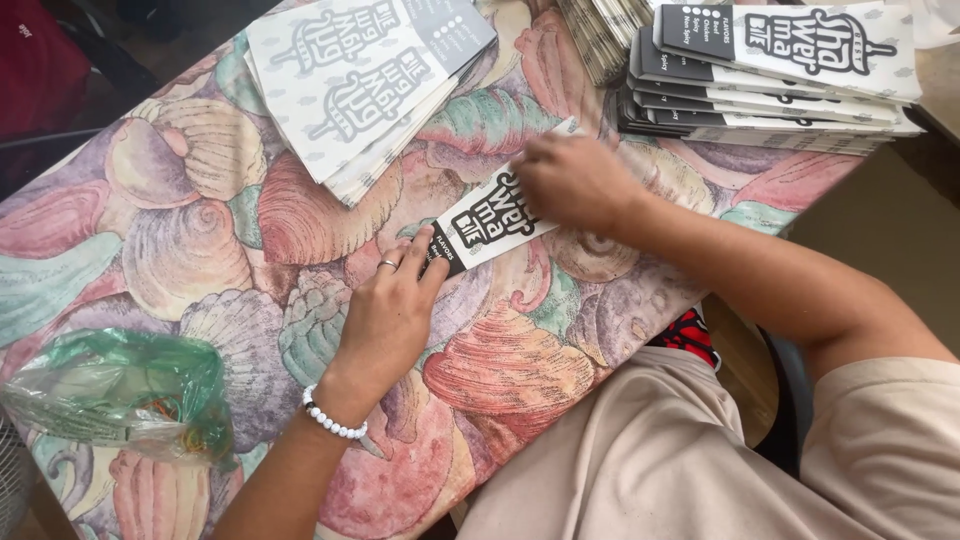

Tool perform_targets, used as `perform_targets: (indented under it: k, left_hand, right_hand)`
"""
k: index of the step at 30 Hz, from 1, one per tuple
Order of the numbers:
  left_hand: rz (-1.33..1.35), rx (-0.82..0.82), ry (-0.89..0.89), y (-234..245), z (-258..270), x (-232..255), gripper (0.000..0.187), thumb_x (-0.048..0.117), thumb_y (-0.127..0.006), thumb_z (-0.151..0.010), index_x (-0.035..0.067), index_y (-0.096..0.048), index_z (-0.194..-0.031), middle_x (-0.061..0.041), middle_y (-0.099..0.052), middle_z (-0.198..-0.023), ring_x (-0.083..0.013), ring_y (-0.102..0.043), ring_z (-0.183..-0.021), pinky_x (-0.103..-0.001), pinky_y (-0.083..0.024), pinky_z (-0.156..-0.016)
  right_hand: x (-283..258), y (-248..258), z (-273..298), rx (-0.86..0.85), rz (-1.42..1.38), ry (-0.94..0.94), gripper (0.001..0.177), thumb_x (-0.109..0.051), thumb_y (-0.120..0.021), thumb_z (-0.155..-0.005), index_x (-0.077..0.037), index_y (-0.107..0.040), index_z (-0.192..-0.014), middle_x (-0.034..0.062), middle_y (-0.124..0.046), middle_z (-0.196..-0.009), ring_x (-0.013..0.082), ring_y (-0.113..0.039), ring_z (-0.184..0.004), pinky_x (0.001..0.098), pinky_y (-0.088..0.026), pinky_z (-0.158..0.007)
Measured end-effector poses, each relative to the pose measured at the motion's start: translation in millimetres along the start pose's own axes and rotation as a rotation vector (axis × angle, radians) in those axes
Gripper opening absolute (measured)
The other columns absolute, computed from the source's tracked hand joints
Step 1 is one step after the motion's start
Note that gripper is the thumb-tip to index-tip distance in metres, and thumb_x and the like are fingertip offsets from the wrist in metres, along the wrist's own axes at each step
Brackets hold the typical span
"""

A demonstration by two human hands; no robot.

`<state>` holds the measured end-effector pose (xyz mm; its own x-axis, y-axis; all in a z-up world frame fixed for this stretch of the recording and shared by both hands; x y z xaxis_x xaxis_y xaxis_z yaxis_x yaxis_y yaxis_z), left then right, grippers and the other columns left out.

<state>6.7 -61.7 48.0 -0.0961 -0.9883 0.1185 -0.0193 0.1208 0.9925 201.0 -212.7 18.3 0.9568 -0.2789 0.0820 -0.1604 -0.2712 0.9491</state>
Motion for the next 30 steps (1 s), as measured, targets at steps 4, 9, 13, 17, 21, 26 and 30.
perform_targets:
  k: [4, 9, 13, 17, 21, 26, 30]
  left_hand:
    - [-0.133, 0.006, -0.038, -20, 1, -4, 0.021, 0.011, -0.052, -0.101, 0.009, -0.058, -0.121, -0.028, -0.050, -0.148, -0.0400, -0.063, -0.115, -0.032, -0.066, -0.062]
    - [-0.317, -0.206, 0.002, -23, -2, 8, 0.094, -0.015, -0.047, -0.081, 0.034, -0.030, -0.160, -0.031, -0.032, -0.156, -0.0444, -0.051, -0.127, -0.030, -0.064, -0.061]
    - [-0.377, -0.161, -0.020, -34, 1, 10, 0.086, -0.002, -0.053, -0.087, 0.033, -0.026, -0.161, -0.035, -0.033, -0.153, -0.0467, -0.050, -0.127, -0.043, -0.057, -0.093]
    - [-0.309, -0.170, 0.005, -40, 3, 10, 0.087, -0.001, -0.051, -0.088, 0.034, -0.021, -0.162, -0.036, -0.027, -0.156, -0.0494, -0.043, -0.133, -0.049, -0.046, -0.105]
    - [-0.339, -0.054, -0.027, -43, 5, 9, 0.082, 0.000, -0.052, -0.087, 0.033, -0.032, -0.159, -0.035, -0.037, -0.151, -0.0467, -0.045, -0.131, -0.050, -0.047, -0.103]
    - [-0.078, 0.128, -0.092, -34, 9, 5, 0.043, 0.003, -0.050, -0.099, 0.020, -0.063, -0.136, -0.033, -0.051, -0.139, -0.0470, -0.055, -0.127, -0.058, -0.050, -0.098]
    - [0.149, 0.195, -0.051, -33, 11, -13, 0.044, -0.009, -0.045, -0.095, 0.016, -0.071, -0.120, -0.028, -0.056, -0.136, -0.0430, -0.058, -0.125, -0.054, -0.049, -0.099]
  right_hand:
    - [45, -14, 11, -0.315, -0.079, -0.348, 0.035, -0.003, -0.045, -0.104, -0.008, -0.057, -0.072, 0.0052, -0.061, -0.075, 0.0151, -0.056, -0.063, 0.0237, -0.046, -0.042]
    - [47, -14, 15, -0.016, 0.225, -0.246, 0.015, -0.013, -0.061, -0.094, -0.006, -0.070, -0.084, 0.0059, -0.067, -0.081, 0.0190, -0.054, -0.070, 0.0294, -0.051, -0.059]
    - [-14, 31, 15, 0.145, -0.175, -0.034, 0.014, 0.008, -0.060, -0.101, 0.005, -0.070, -0.091, 0.0124, -0.073, -0.089, 0.0207, -0.066, -0.069, 0.0259, -0.061, -0.046]
    - [-36, 18, 46, 0.071, -0.254, 0.300, 0.019, -0.015, -0.069, -0.097, -0.006, -0.074, -0.114, 0.0065, -0.070, -0.107, 0.0202, -0.065, -0.095, 0.0296, -0.064, -0.077]
    - [-20, 11, 66, 0.042, -0.183, 0.274, 0.023, -0.019, -0.073, -0.095, -0.007, -0.072, -0.114, 0.0047, -0.070, -0.103, 0.0181, -0.064, -0.091, 0.0275, -0.064, -0.078]
    - [-1, 13, 83, 0.113, -0.079, 0.259, 0.010, -0.007, -0.066, -0.094, -0.005, -0.075, -0.099, 0.0103, -0.071, -0.098, 0.0225, -0.069, -0.095, 0.0321, -0.059, -0.085]
    - [0, 10, 87, 0.189, -0.081, 0.239, 0.015, -0.007, -0.059, -0.102, -0.003, -0.073, -0.101, 0.0105, -0.069, -0.100, 0.0242, -0.069, -0.095, 0.0327, -0.059, -0.081]
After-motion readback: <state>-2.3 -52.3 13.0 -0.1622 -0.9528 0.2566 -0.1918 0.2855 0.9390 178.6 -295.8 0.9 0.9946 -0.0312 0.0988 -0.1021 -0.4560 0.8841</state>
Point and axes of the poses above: each hand's wrist, its own z-axis away from the middle knuckle, its own y-axis out of the back of the hand, x = y × z, the point moved 3 cm from there along -z, towards the middle knuckle
